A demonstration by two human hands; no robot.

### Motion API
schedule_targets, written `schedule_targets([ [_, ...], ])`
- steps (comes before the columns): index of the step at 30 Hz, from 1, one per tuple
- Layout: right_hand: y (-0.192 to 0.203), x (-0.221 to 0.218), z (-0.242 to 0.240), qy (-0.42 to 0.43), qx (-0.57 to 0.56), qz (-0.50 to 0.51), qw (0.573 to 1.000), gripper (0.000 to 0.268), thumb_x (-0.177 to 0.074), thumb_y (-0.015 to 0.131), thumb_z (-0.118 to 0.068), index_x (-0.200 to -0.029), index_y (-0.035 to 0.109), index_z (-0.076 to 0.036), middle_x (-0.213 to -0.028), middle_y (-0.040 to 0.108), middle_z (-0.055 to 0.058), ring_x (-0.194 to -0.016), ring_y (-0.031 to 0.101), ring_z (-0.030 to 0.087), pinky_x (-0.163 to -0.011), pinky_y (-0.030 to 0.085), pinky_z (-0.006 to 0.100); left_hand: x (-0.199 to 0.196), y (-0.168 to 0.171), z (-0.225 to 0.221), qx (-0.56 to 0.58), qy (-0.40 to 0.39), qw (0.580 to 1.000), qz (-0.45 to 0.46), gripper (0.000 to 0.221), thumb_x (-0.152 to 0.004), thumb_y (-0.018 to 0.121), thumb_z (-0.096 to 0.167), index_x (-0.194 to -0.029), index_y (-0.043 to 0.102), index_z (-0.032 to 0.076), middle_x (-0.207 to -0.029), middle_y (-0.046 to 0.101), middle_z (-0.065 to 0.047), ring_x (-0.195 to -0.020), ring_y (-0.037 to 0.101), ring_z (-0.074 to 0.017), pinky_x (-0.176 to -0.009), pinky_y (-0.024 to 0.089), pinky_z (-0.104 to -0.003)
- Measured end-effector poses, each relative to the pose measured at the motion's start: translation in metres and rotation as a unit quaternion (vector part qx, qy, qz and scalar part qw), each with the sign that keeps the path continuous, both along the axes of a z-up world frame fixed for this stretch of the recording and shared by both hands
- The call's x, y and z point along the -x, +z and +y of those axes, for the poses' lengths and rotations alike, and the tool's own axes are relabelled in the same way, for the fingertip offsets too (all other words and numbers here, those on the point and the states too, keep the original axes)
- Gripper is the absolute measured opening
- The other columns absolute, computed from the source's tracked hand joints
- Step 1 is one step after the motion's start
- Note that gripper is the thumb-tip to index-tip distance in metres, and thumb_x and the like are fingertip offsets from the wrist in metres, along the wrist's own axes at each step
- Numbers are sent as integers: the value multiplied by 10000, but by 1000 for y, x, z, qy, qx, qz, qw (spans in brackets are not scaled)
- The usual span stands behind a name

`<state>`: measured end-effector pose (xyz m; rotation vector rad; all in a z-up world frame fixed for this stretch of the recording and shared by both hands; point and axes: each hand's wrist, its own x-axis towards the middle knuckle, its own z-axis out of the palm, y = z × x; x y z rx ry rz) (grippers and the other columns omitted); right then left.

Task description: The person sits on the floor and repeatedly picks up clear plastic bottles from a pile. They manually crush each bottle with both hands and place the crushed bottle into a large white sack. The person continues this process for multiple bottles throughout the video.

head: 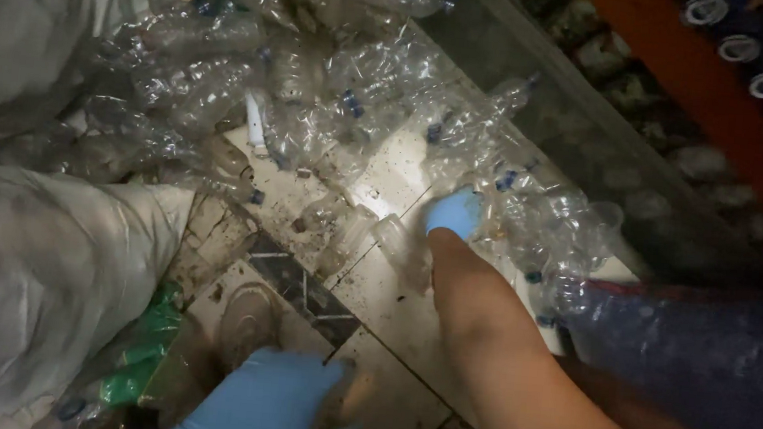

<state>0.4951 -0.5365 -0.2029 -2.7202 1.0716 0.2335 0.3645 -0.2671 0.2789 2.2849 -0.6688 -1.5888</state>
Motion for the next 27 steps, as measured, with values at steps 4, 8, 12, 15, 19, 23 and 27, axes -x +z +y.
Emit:
schedule_targets([
  [4, 60, 8, 6, -38, -162, 68, 984, 921, -760, 807, -506, -1450, 388, -62, -1363, 592, 160, -1280, 599, 375, -1087, 482, 485, 19, -58, 18, 46, 66, 988, -129, 448, -864, 616, 556, -1047, 700, 155, -964, 741, -133, -960, 713, -365, -813, 566, -514],
  [8, 159, 21, 38, 7, -235, 67, 970, 859, -714, 882, -459, -1327, 523, 24, -1316, 621, 246, -1256, 620, 416, -1074, 511, 494, 15, -60, 5, -9, 94, 978, -184, 423, -855, 665, 515, -1114, 730, 187, -1030, 760, -65, -1002, 735, -260, -823, 582, -402],
  [12, 231, 16, 61, 215, -319, 132, 914, 761, -681, 834, -555, -1170, 692, 10, -1126, 716, 190, -1047, 705, 346, -858, 592, 484, 4, -71, 7, 1, 163, 931, -326, 632, -863, 560, 651, -1087, 691, 75, -1065, 742, -211, -1034, 715, -393, -872, 553, -554],
  [15, 274, 16, 67, 226, -431, 42, 873, 644, -688, 947, -375, -1053, 674, 80, -892, 727, 228, -771, 752, 322, -576, 632, 443, -11, -91, 11, 23, 368, 861, -349, 743, -894, 530, 711, -1242, 608, 59, -1213, 673, -243, -1173, 647, -398, -976, 516, -544],
  [19, 434, 71, 86, 277, -535, 11, 798, 625, -644, 972, -189, -1063, 585, 65, -835, 661, 179, -683, 737, 289, -567, 624, 371, 9, 0, -1, 235, 679, 653, -242, 952, -883, 641, 693, -1499, 434, -3, -1508, 484, -289, -1445, 424, -406, -1216, 328, -538],
  [23, 513, 139, 97, 459, -372, 8, 807, 920, -619, 952, -348, -1345, 569, 69, -1272, 668, 297, -1239, 625, 435, -1031, 533, 516, 11, -9, -9, 420, 777, 467, -50, 1005, -911, 690, 596, -1653, 104, 256, -1602, 369, -225, -1275, 567, -407, -1002, 519, -480],
  [27, 513, 188, 110, 506, -262, 39, 821, 756, -705, 808, -471, -1226, 630, 47, -1206, 687, 296, -1218, 623, 462, -1060, 506, 589, 31, 28, -18, 317, 776, 533, -116, 991, -752, 819, 601, -1488, 419, 70, -1524, 486, -229, -1392, 484, -350, -1151, 399, -481],
])
